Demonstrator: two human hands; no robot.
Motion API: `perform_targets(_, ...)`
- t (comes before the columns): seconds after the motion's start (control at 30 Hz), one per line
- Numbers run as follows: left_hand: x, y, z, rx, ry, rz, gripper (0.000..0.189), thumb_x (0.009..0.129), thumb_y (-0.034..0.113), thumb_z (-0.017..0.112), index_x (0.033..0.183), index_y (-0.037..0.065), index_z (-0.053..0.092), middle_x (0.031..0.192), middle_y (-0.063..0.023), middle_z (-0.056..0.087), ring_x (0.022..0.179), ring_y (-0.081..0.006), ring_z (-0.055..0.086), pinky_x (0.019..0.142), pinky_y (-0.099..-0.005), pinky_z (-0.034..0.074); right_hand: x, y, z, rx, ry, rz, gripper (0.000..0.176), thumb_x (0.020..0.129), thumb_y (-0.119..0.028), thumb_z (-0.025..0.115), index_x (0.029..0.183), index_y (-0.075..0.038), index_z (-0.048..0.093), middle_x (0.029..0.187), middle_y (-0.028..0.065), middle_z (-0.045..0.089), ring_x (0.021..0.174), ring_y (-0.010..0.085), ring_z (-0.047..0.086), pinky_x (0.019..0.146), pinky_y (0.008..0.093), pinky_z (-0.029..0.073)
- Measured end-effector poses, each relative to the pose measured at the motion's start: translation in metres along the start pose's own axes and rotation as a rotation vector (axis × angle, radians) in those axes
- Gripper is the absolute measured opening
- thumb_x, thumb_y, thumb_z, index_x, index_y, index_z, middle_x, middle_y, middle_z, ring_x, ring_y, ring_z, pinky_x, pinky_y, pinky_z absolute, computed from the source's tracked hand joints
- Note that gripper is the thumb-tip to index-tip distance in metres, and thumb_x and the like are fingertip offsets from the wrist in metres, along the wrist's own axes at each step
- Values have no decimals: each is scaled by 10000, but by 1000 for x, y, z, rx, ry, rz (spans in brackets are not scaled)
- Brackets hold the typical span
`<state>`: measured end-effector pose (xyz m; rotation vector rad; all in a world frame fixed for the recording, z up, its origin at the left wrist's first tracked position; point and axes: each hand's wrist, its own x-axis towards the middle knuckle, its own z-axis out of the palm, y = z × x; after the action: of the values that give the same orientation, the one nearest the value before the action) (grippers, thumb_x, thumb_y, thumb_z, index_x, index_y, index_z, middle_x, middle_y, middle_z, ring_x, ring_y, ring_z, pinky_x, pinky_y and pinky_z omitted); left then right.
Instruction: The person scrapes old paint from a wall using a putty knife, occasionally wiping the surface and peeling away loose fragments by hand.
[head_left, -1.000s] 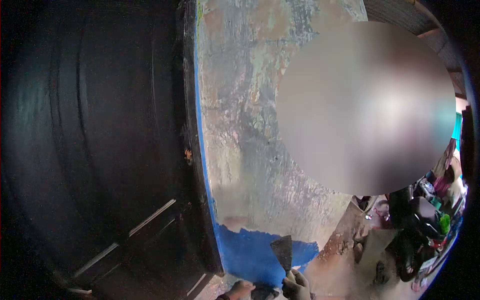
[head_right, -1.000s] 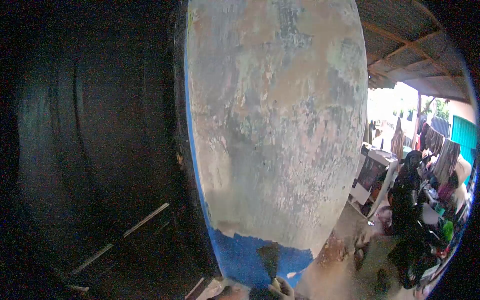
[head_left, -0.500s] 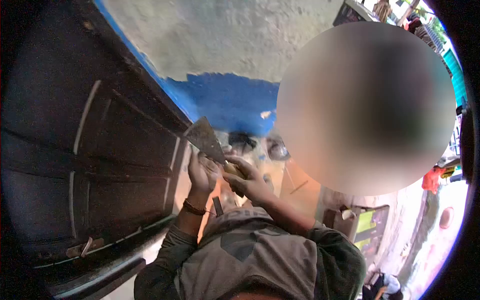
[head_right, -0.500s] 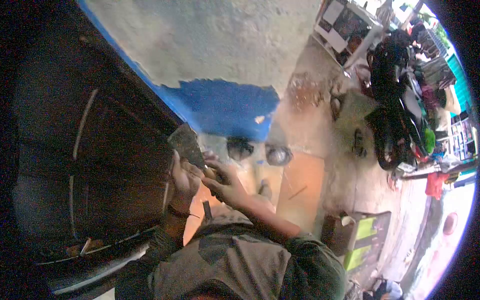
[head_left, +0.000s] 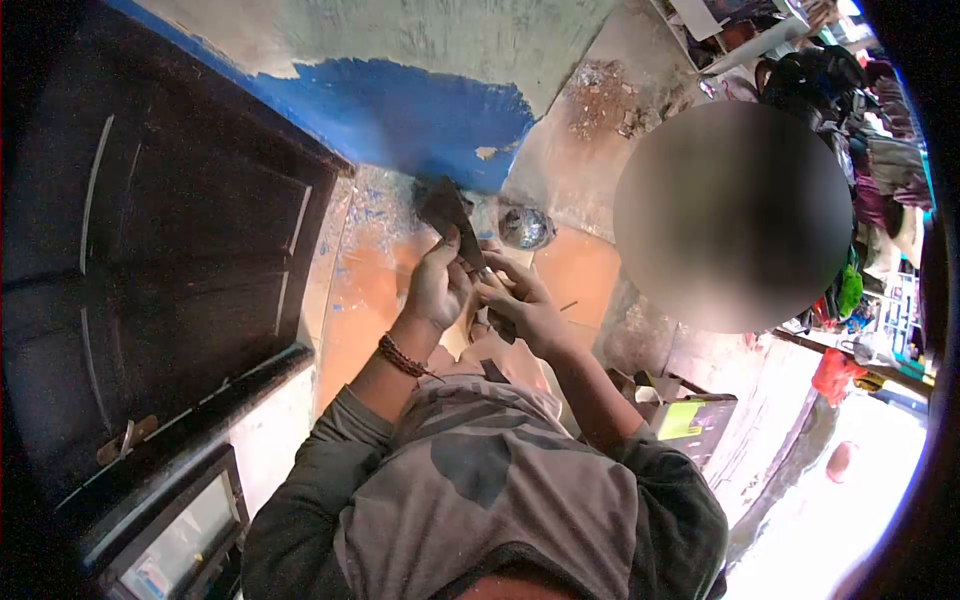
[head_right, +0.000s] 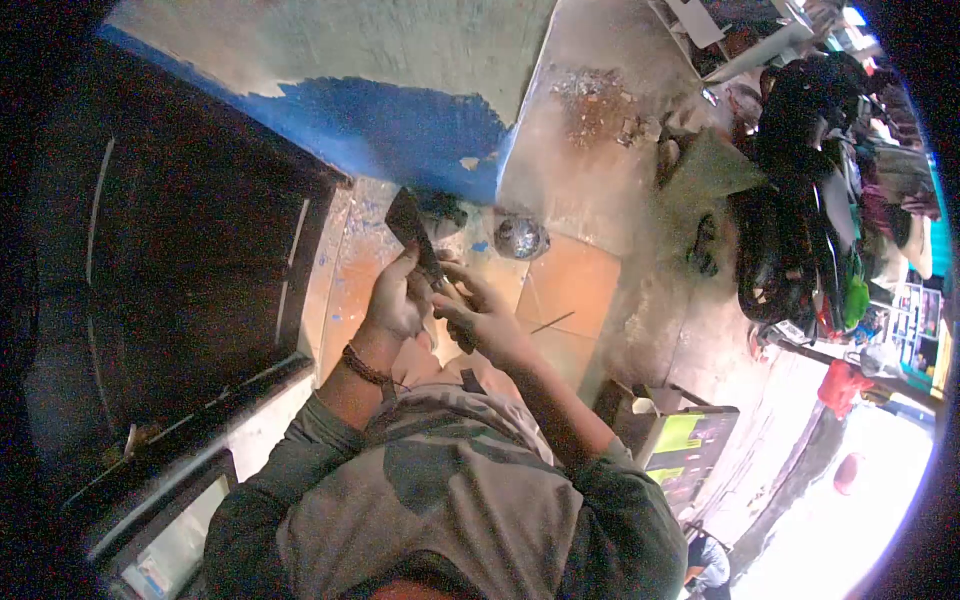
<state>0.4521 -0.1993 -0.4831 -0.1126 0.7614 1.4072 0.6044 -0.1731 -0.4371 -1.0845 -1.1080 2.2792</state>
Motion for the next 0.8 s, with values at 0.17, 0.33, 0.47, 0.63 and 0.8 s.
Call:
perform_targets(0.17, 1, 6, -25, -32, 32, -40, 227, 939, 201, 498, 1083, 30, 530, 993, -164, 625, 888, -223, 619, 728, -234, 513, 7, 9, -3, -151, 4, -58, 486, 915, -198, 594, 1361, -111, 420, 800, -56, 515, 581, 32, 410, 495, 199, 331)
perform_targets(0.33, 10, 6, -19, 275, 198, -83, 396, 945, 278, 500, 1227, 2, 461, 1186, -126, 548, 1078, -243, 534, 922, -369, 430, 8, -19, -16, -290, 61, 34, 506, 918, -148, 567, 1374, -27, 385, 1210, 83, 576, 933, 126, 544, 801, 274, 445)
perform_targets(0.47, 8, 14, 45, 505, -196, 208, 623, 928, 314, 524, 1371, -63, 303, 1371, -182, 385, 1277, -257, 369, 1068, -368, 278, 4, -76, -24, -631, 247, -47, 438, 910, -105, 534, 1324, 2, 441, 1172, 145, 595, 1059, 184, 552, 935, 307, 414)
perform_targets(0.63, 32, 14, 120, 516, -447, 335, 698, 947, 246, 481, 1439, -52, 85, 1508, -174, 150, 1405, -246, 112, 1124, -333, 123, 0, -160, -4, -1087, 477, -175, 354, 890, -143, 529, 1209, 10, 548, 956, 215, 652, 916, 212, 643, 792, 308, 478)
perform_targets(0.8, 61, 13, 143, 234, -566, 265, 691, 954, 192, 451, 1456, 16, 9, 1485, -162, 180, 1386, -222, 165, 1110, -319, 178, 23, -181, 28, -1361, 611, -238, 272, 876, -152, 515, 1106, -41, 608, 925, 227, 640, 920, 350, 637, 764, 383, 488)
